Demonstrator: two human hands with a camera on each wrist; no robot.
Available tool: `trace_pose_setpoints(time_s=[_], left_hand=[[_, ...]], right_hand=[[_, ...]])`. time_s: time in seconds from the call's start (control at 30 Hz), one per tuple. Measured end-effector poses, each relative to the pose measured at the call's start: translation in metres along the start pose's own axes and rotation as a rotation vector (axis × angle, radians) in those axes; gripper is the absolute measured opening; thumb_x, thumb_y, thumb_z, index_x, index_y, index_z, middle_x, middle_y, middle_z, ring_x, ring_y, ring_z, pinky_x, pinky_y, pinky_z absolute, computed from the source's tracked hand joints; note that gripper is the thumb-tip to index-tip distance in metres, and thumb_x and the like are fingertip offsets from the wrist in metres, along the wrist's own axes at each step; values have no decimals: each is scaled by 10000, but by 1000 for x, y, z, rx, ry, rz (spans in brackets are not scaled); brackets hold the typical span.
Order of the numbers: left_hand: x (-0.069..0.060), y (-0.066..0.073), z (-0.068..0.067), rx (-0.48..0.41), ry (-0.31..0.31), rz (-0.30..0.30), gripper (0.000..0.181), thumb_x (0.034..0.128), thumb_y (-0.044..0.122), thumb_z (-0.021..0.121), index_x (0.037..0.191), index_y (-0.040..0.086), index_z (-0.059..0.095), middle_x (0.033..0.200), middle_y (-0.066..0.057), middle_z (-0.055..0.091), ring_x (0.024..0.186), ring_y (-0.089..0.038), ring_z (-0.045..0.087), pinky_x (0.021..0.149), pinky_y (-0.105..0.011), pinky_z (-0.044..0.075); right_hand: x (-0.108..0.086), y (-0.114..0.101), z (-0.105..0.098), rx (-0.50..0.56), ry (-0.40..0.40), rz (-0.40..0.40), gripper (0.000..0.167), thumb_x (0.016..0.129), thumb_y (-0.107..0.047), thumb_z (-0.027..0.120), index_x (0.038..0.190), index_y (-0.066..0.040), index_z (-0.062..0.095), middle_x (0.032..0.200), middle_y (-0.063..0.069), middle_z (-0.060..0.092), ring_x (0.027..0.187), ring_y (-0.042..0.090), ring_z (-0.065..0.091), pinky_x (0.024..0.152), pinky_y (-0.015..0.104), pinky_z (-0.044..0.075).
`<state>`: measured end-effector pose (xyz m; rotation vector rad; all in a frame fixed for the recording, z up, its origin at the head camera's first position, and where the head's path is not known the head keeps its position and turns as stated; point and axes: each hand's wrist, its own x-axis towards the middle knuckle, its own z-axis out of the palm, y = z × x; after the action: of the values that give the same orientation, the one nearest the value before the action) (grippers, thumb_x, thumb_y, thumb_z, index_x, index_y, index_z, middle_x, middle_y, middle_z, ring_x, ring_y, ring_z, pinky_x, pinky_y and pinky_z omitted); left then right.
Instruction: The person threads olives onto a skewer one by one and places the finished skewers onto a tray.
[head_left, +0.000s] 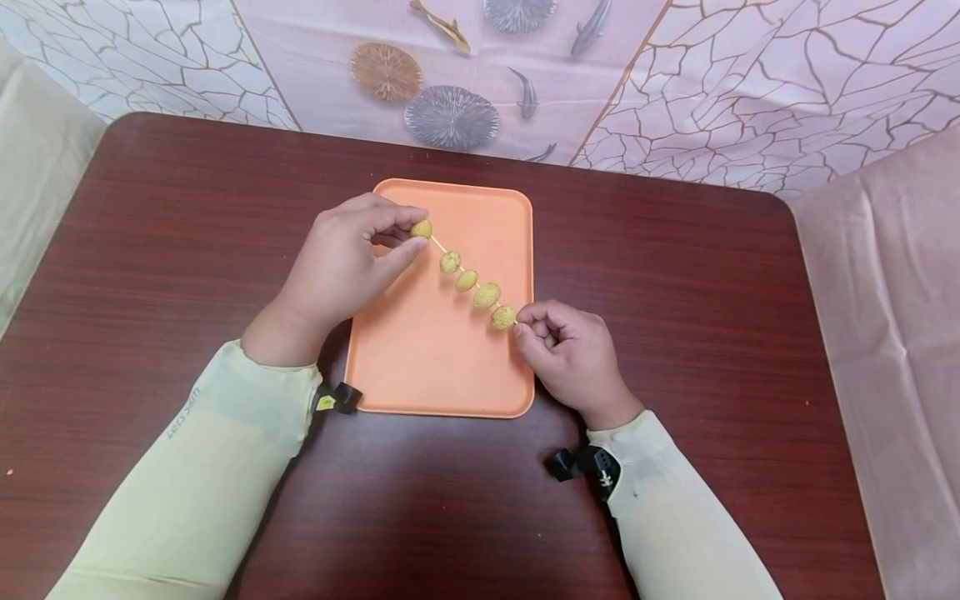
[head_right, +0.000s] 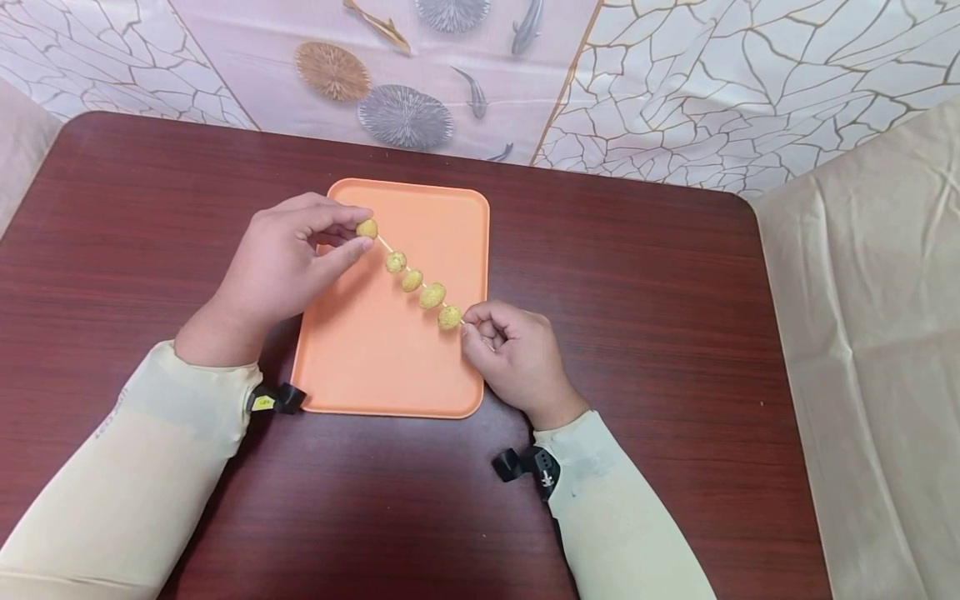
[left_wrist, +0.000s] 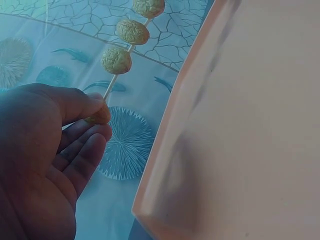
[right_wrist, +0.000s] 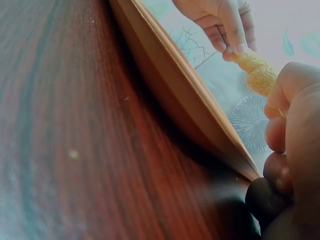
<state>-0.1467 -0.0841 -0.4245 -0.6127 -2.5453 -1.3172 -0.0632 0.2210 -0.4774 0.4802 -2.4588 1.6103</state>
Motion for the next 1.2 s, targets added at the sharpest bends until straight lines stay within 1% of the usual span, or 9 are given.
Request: trace_pose_setpoints(time_s=[0.37, 0.47, 0.57, 0.7, 0.77, 1.03, 1.2], left_hand=[[0, 5, 4, 17, -37, -2, 262, 984, 87, 875, 1246, 81, 865, 1068, -58, 812, 928, -193, 764, 893, -357, 658], [1, 5, 4, 32, -41, 4, 261, 980, 84, 877, 1241, 80, 866, 1042, -58, 809, 923, -195, 752, 882, -349, 647], [1, 5, 5, 38, -46, 8, 263, 976, 84, 881, 1238, 79, 866, 1024, -62, 806, 915, -193, 747, 872, -344, 641], [0, 5, 6, 30, -51, 22, 266, 970, 91, 890, 1234, 70, 865, 1022, -75, 806, 906, -192, 751, 861, -342, 646], [-1, 5, 6, 21, -50, 33, 266, 965, 91, 895, 1229, 64, 864, 1022, -79, 806, 902, -193, 752, 856, -340, 648], [-2, 4, 9, 20, -44, 68, 258, 961, 100, 900, 1215, 67, 868, 993, -61, 805, 900, -186, 738, 832, -333, 631], [-3, 4, 9, 26, -49, 69, 255, 963, 103, 897, 1215, 70, 867, 990, -54, 805, 898, -183, 737, 831, -330, 630]], right_hand=[[-1, 1, 0, 10, 8, 0, 41, 969, -35, 779, 959, -2, 801, 683, -1, 639, 569, 27, 501, 515, 138, 403], [0, 1, 0, 9, 13, 1, 21, 964, -12, 782, 952, -22, 797, 682, -7, 634, 569, 29, 498, 517, 137, 402], [0, 1, 1, 5, 18, 2, 58, 956, 8, 790, 944, -48, 795, 682, -10, 631, 572, 28, 498, 520, 137, 403], [0, 1, 1, 6, 13, 0, 16, 961, -13, 787, 956, -14, 802, 685, 1, 638, 575, 28, 503, 521, 138, 406], [0, 1, 1, 7, 8, 0, 39, 968, -32, 783, 962, 1, 803, 685, 5, 641, 575, 29, 505, 521, 138, 406], [0, 0, 0, 3, 6, 4, 31, 965, -30, 781, 968, -8, 802, 691, -2, 649, 576, 33, 512, 522, 136, 412], [0, 1, 1, 3, 4, 1, 44, 966, -40, 782, 973, -3, 804, 692, 0, 650, 576, 30, 511, 522, 134, 410]])
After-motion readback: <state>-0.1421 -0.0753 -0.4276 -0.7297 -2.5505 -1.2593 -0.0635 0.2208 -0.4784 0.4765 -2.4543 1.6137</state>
